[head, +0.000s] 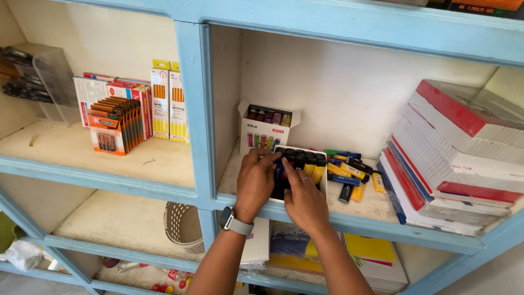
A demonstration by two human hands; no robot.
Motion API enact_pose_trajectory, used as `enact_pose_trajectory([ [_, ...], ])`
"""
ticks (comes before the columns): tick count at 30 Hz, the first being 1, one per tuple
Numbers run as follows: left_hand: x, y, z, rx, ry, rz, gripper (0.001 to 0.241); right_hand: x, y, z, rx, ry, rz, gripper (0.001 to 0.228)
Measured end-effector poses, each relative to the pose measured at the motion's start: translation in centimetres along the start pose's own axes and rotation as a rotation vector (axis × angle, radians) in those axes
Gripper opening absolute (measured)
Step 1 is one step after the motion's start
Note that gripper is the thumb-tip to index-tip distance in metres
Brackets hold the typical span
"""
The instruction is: Stocking and organizing cigarette lighters into a display holder on a store shelf.
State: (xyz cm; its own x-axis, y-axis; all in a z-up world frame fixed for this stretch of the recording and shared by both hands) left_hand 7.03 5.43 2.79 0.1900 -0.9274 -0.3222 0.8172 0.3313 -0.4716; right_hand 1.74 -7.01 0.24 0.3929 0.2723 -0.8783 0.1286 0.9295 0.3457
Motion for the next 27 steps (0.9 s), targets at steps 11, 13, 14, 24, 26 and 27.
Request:
enact_pose_trajectory([
  [11,-0.4,-0.8,-0.1,0.003,-0.014,0.104,0.034,-0.2,0.4,0.3,0.015,0.035,0.017,0.084],
  [13,-0.4,-0.8,-0.1,0.009,-0.016,0.113,0.034,-0.3,0.5,0.3,0.015,0.034,0.018,0.084],
  [14,-0.4,-0.9,-0.1,0.012,-0.019,0.118,0.034,-0.3,0.5,0.3,0.024,0.045,0.016,0.084],
  [24,-0.3,-1.0,-0.2,0.026,-0.006,0.120,0.035,0.1,0.3,0.3,0.011,0.029,-0.001,0.085],
  [26,-0.5,-1.3,-0.2,0.037,-0.008,0.121,0.035,0.1,0.2,0.0,-0.008,-0.008,0.015,0.083],
  [27,-0.6,-1.5,-0.2,0.045,-0.011,0.124,0.035,-0.1,0.2,-0.2,-0.031,-0.043,0.030,0.082],
])
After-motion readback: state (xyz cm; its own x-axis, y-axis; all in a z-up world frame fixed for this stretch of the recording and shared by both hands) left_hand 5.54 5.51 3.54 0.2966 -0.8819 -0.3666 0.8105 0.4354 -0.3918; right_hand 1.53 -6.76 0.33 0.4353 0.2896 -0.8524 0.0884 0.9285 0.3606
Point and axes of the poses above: each hand's wrist, its own z-axis towards the middle knuckle, its own x-axis out of the palm, y = z × x, the point moved 8 cm from there along z, towards the middle knuckle, and after that the axes turned 6 degrees about x, right-handed, at the moved point
